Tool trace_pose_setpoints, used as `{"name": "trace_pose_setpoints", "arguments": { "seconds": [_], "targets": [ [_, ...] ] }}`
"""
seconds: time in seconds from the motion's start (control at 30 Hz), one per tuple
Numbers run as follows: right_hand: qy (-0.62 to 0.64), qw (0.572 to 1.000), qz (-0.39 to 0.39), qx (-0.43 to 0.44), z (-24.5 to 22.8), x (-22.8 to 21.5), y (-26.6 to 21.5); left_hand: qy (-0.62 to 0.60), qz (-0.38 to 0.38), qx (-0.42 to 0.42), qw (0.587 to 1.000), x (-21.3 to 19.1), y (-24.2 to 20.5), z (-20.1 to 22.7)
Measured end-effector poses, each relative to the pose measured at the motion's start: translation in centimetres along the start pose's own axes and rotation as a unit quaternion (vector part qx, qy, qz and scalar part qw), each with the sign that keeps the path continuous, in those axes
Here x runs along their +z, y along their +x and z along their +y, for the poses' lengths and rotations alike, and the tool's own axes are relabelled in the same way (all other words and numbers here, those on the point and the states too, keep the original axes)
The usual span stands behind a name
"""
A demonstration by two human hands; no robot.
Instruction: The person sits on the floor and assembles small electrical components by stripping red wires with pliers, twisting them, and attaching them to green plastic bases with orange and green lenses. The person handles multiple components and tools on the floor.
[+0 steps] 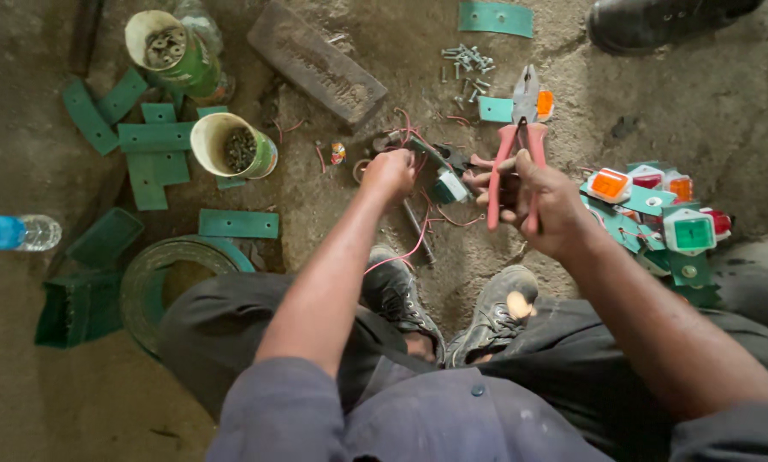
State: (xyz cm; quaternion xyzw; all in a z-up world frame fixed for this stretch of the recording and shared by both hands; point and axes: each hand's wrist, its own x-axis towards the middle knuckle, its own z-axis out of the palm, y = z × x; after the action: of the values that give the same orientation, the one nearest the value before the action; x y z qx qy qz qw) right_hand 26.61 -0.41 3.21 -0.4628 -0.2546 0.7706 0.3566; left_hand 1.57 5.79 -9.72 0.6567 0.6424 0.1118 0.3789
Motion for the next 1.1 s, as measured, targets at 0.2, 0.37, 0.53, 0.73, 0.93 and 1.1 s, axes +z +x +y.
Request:
{"name": "trace_pose_setpoints", "arguments": {
  "seconds": [0.2, 0.37, 0.53, 0.73, 0.93, 1.1],
  "targets": [
    [-0.015, 0.999, 0.052, -0.001, -0.5, -0.4, -0.9, 0.113, 0.065, 0.048, 0.99, 2.1, 4.7, -1.3],
    [0.031, 0.997, 0.073, -0.011, -0.5, -0.7, -0.5, 0.128, 0.177, 0.013, 0.976, 2.9, 3.1, -2.7],
    [0.004, 0.996, 0.087, -0.012, -1.2, 0.4, -0.4, 0.162, -0.04, 0.01, 0.986, 10.2, -5.0, -4.7],
    [-0.005, 0.994, 0.106, -0.001, -0.7, -0.5, -0.8, 0.238, -0.108, 0.004, 0.965, 12.3, -5.9, -4.7],
    [-0.115, 0.985, 0.125, 0.015, 0.6, -1.1, -0.3, 0.12, 0.01, 0.004, 0.993, -2.0, -5.4, 0.5],
    [-0.068, 0.996, 0.04, 0.049, 1.5, 1.0, -0.3, -0.165, -0.162, -0.076, 0.97, -9.9, -10.7, 6.2]
  ]
}}
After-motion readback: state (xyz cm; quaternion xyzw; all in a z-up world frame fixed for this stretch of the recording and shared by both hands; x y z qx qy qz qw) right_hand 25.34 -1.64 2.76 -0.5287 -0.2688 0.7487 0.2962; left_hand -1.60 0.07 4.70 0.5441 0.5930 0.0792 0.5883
